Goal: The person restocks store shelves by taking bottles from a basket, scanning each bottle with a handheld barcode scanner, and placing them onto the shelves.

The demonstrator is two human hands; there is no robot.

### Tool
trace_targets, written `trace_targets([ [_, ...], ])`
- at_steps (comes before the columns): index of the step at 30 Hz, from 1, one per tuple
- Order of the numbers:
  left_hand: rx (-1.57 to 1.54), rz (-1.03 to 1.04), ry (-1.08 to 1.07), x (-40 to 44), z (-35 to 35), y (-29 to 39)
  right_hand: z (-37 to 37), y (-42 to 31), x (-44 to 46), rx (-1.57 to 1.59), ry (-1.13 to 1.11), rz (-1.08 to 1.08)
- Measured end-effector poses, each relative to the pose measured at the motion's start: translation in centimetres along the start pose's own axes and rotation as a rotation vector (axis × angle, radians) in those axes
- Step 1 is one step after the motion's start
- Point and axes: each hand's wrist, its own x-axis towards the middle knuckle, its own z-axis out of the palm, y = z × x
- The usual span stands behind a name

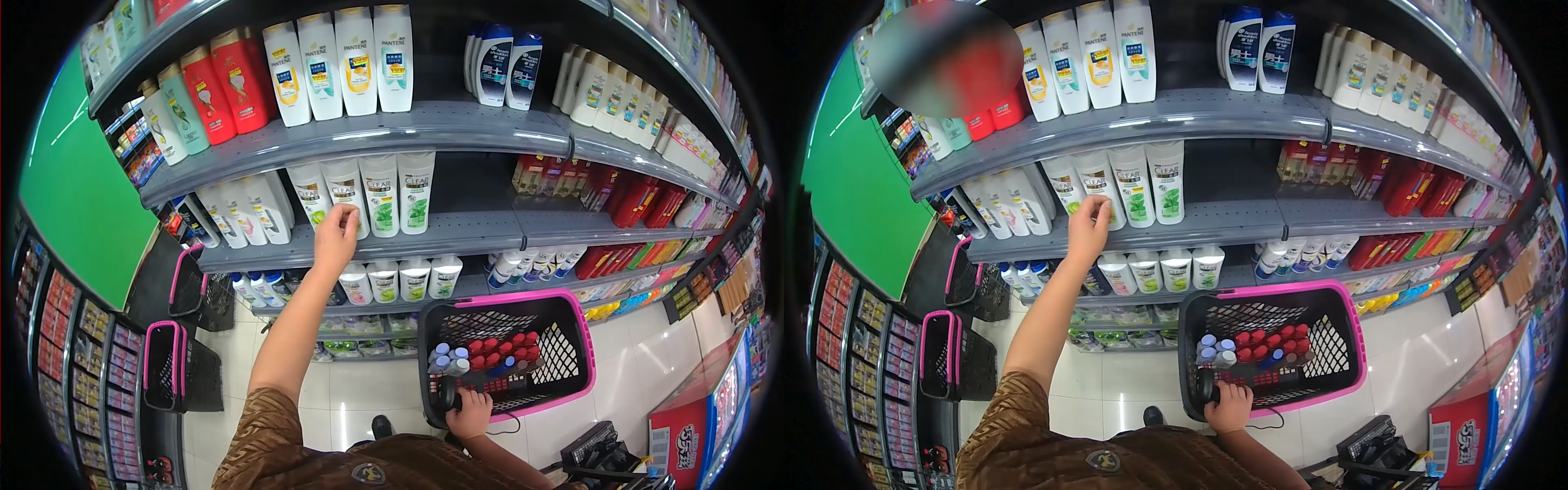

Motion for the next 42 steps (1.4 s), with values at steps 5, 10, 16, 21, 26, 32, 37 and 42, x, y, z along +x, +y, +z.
trace_targets([
  [5, 0.015, 0.029, -0.034, -1.2, -0.2, 0.1, 0.3, 0.1, -0.2, -0.014, -0.007, 0.01],
  [10, -0.194, -0.143, -0.313, -11.8, 0.9, 2.5, 0.3, 0.0, -0.2, -0.045, -0.049, 0.024],
  [16, -0.457, -0.379, -0.786, -29.0, 2.1, 0.7, 0.0, -0.3, 0.0, 0.05, 0.083, 0.012],
  [21, -0.513, -0.549, -0.936, -31.5, 3.2, 4.2, -1.5, -1.0, 1.8, 0.168, 0.072, 0.08],
  [26, -0.933, -0.819, -0.64, -32.2, 8.3, 7.3, -5.6, -2.9, 5.0, 0.482, -0.136, 0.131],
  [32, -1.397, -1.527, -0.472, -32.1, 11.4, 9.2, -8.4, 2.1, 6.1, 0.788, -0.206, -0.08],
  [37, -1.407, -1.544, -0.347, -33.1, 13.2, 10.9, -10.0, 6.3, 7.1, 0.94, -0.59, -0.049],
  [42, -1.006, -1.384, -0.226, -31.1, 12.1, 13.1, -10.4, 10.2, 8.6, 0.97, -0.614, 0.064],
])
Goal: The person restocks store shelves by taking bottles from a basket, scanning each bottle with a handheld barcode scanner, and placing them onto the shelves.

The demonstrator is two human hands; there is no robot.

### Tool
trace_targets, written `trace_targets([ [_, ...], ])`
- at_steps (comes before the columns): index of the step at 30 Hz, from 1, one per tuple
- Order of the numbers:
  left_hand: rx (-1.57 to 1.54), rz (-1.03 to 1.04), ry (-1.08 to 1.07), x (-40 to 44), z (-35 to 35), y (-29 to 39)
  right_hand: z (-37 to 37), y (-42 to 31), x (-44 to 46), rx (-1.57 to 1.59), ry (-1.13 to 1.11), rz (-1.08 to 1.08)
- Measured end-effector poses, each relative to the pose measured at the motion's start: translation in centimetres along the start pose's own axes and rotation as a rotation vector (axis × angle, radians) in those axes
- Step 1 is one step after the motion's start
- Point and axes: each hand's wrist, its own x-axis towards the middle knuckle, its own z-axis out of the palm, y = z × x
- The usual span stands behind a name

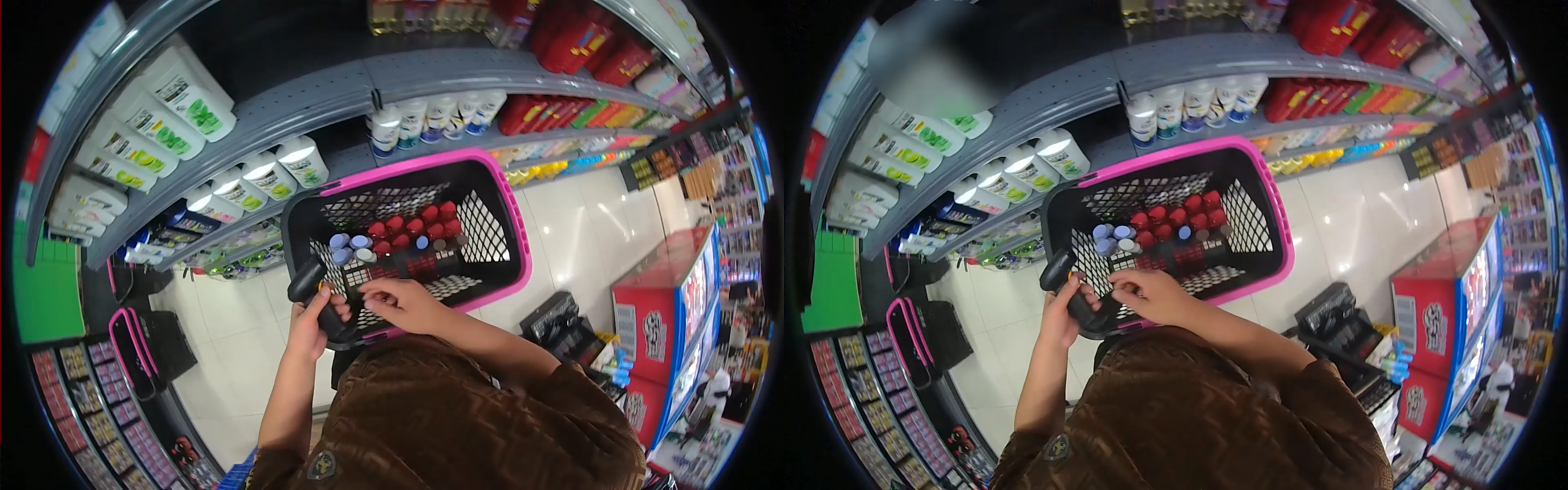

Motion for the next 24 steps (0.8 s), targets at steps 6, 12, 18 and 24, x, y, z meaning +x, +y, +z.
trace_targets([
  [6, 0.415, 0.1, 0.125, -3.3, -2.7, 1.4, -7.4, 6.6, -0.1, -0.469, -0.178, 0.3],
  [12, 0.6, 0.05, 0.199, -4.9, -3.4, -0.2, -12.2, 16.6, 0.8, -0.748, -0.087, 0.53],
  [18, 0.693, -0.04, 0.142, -6.9, -3.7, -0.8, -13.2, 20.0, 3.6, -1.025, -0.05, 0.658],
  [24, 0.695, -0.063, 0.148, -7.5, -3.0, -0.8, -12.8, 24.4, 5.6, -1.189, -0.223, 0.727],
])
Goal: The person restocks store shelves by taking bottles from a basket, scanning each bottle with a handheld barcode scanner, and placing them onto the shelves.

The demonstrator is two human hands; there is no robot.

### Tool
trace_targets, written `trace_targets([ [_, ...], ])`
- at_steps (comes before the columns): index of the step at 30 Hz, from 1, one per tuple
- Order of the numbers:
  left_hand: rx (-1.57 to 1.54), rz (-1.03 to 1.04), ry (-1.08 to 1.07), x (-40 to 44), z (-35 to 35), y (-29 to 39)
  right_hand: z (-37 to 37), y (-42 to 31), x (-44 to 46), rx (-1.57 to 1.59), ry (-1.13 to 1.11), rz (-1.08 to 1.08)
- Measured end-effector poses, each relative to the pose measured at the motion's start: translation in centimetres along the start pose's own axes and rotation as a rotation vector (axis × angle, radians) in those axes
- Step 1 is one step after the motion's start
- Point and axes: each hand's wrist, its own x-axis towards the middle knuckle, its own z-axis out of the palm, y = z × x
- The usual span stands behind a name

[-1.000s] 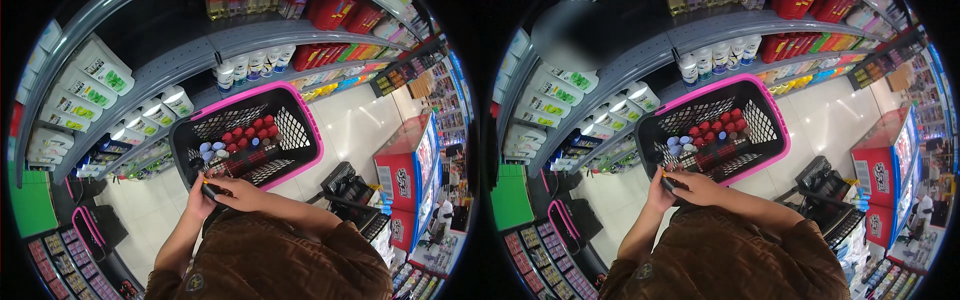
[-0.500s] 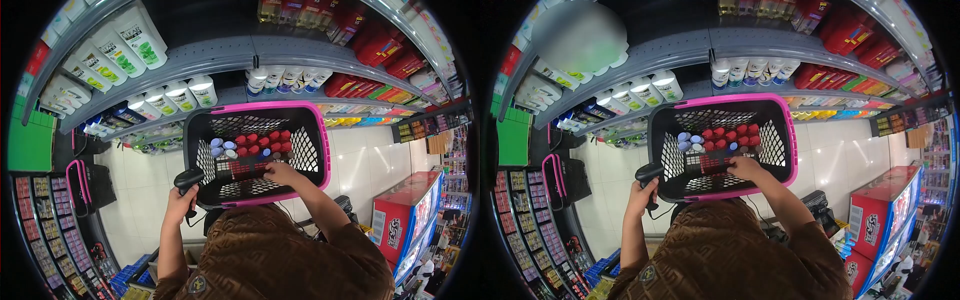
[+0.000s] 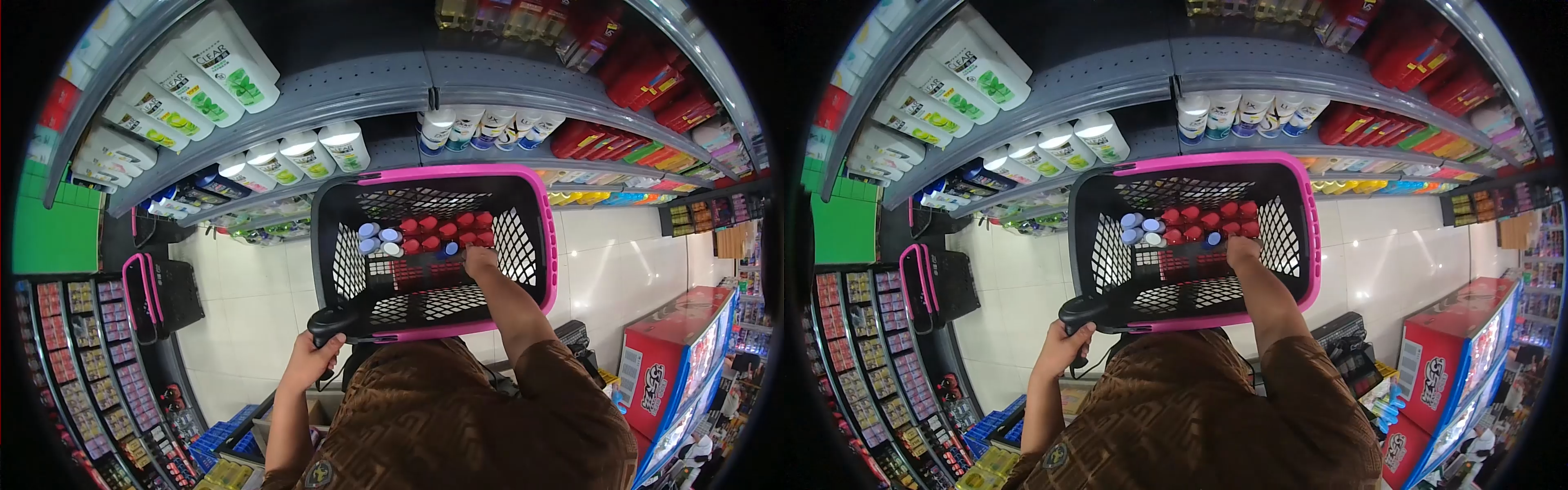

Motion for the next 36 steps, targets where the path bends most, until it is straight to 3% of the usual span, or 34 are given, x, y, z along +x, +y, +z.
trace_targets([
  [7, 0.018, 0.03, -0.025, -0.3, -0.2, 0.1, -0.4, -1.5, -1.2, 0.02, 0.076, 0.002],
  [9, 0.04, 0.008, -0.006, 0.2, -0.5, -0.8, -0.6, -2.5, -1.4, 0.065, 0.222, -0.105],
  [13, -0.055, 0.027, 0.016, -0.2, 0.4, -0.6, -2.0, -7.4, -1.9, 0.065, 0.258, -0.258],
  [15, -0.069, 0.029, 0.027, -0.6, 0.3, -1.2, -1.6, -10.4, -1.0, 0.104, 0.355, -0.445],
  [19, -0.068, 0.003, 0.045, -1.5, -0.9, -1.6, -1.9, -16.3, 0.7, 0.117, 0.229, -0.384],
  [25, -0.128, -0.006, 0.095, -2.6, -3.2, -2.7, -1.0, -18.5, 2.7, 0.035, 0.144, -0.323],
  [30, -0.156, 0.007, 0.084, -2.9, -5.8, -3.0, -1.1, -18.7, 3.1, 0.077, 0.16, -0.272],
  [36, -0.141, 0.058, 0.014, -1.5, -8.5, -2.0, -6.9, -17.0, -3.5, 0.273, 0.296, -0.443],
])
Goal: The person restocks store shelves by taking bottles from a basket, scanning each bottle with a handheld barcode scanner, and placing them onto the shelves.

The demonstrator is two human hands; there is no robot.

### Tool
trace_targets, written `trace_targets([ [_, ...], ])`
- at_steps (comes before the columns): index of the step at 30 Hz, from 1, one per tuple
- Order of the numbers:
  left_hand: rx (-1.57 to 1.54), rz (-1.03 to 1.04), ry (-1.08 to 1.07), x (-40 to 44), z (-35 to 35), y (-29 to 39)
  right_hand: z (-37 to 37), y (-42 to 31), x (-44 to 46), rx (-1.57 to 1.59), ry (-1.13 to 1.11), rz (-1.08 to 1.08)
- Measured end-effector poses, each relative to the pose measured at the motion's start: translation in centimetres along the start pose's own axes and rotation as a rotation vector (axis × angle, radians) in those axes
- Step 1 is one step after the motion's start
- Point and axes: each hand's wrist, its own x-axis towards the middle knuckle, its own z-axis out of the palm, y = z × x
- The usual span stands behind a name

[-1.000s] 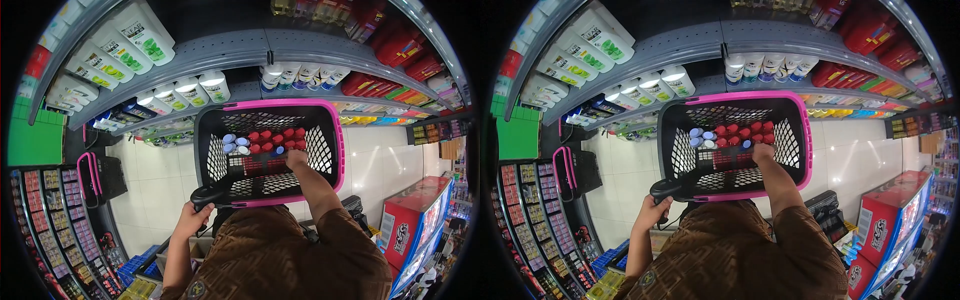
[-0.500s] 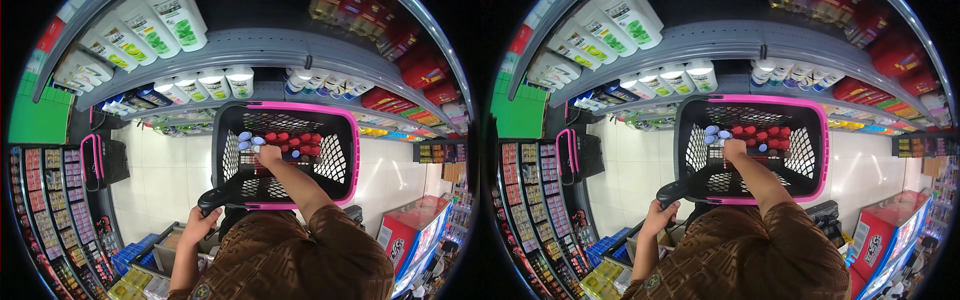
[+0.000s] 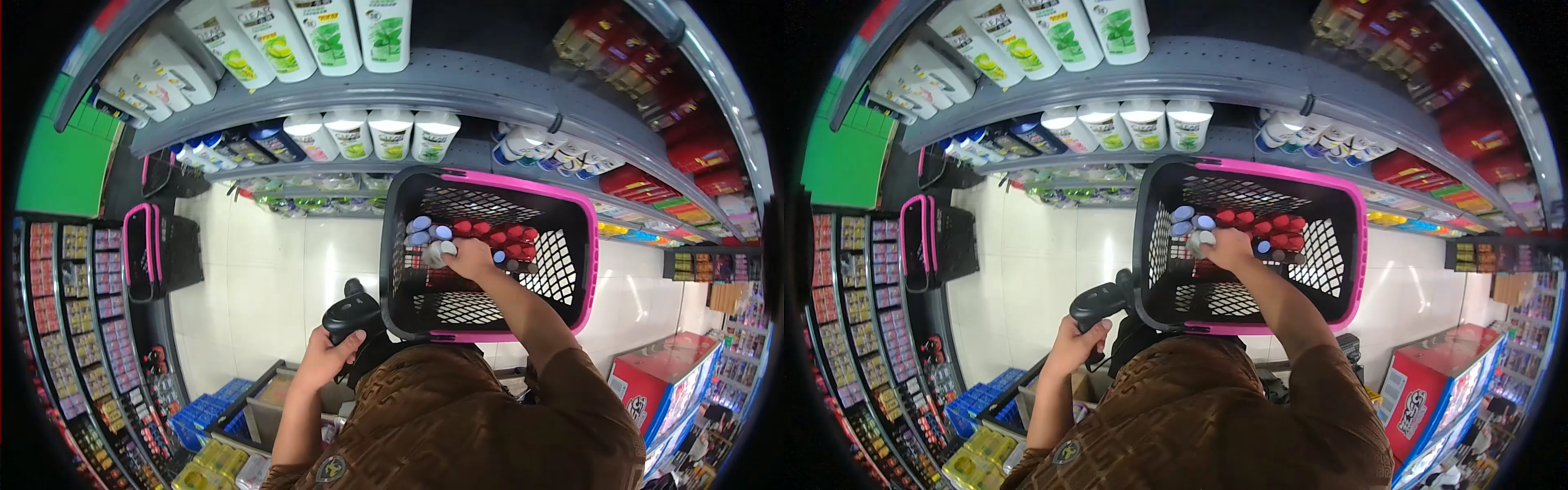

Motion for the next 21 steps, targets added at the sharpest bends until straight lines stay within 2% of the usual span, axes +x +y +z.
trace_targets([
  [4, -0.261, 0.13, -0.037, 3.1, 0.6, 0.8, -8.5, -1.7, -5.1, 0.136, 0.064, -0.004],
  [6, -0.253, 0.17, -0.092, 4.5, 1.8, 2.3, -12.8, -2.5, -7.8, 0.649, 0.081, -0.081],
  [7, -0.24, 0.211, -0.12, 5.1, 2.5, 2.9, -14.8, -2.9, -8.9, 0.636, 0.097, -0.078],
  [9, -0.238, 0.27, -0.142, 5.7, 4.9, 4.3, -19.1, -3.8, -10.9, 1.018, 0.081, -0.033],
  [11, -0.275, 0.391, -0.177, 6.4, 7.6, 5.2, -22.9, -3.9, -12.3, 1.09, 0.099, -0.032],
  [14, -0.219, 0.398, -0.305, 6.6, 10.4, 6.1, -25.8, -3.8, -13.4, 1.277, 0.202, -0.057],
  [15, -0.213, 0.319, -0.328, 6.4, 11.1, 6.0, -26.2, -3.6, -13.7, 1.304, 0.217, -0.056],
  [17, -0.251, 0.344, -0.305, 5.7, 12.7, 6.2, -25.9, -3.3, -13.9, 1.347, 0.225, -0.061],
  [19, -0.311, 0.387, -0.235, 4.6, 14.6, 6.8, -24.6, -3.4, -13.6, 1.409, 0.418, 0.033],
  [21, -0.339, 0.397, -0.185, 3.9, 16.0, 6.9, -23.7, -4.9, -14.6, 1.404, 0.365, 0.055],
])
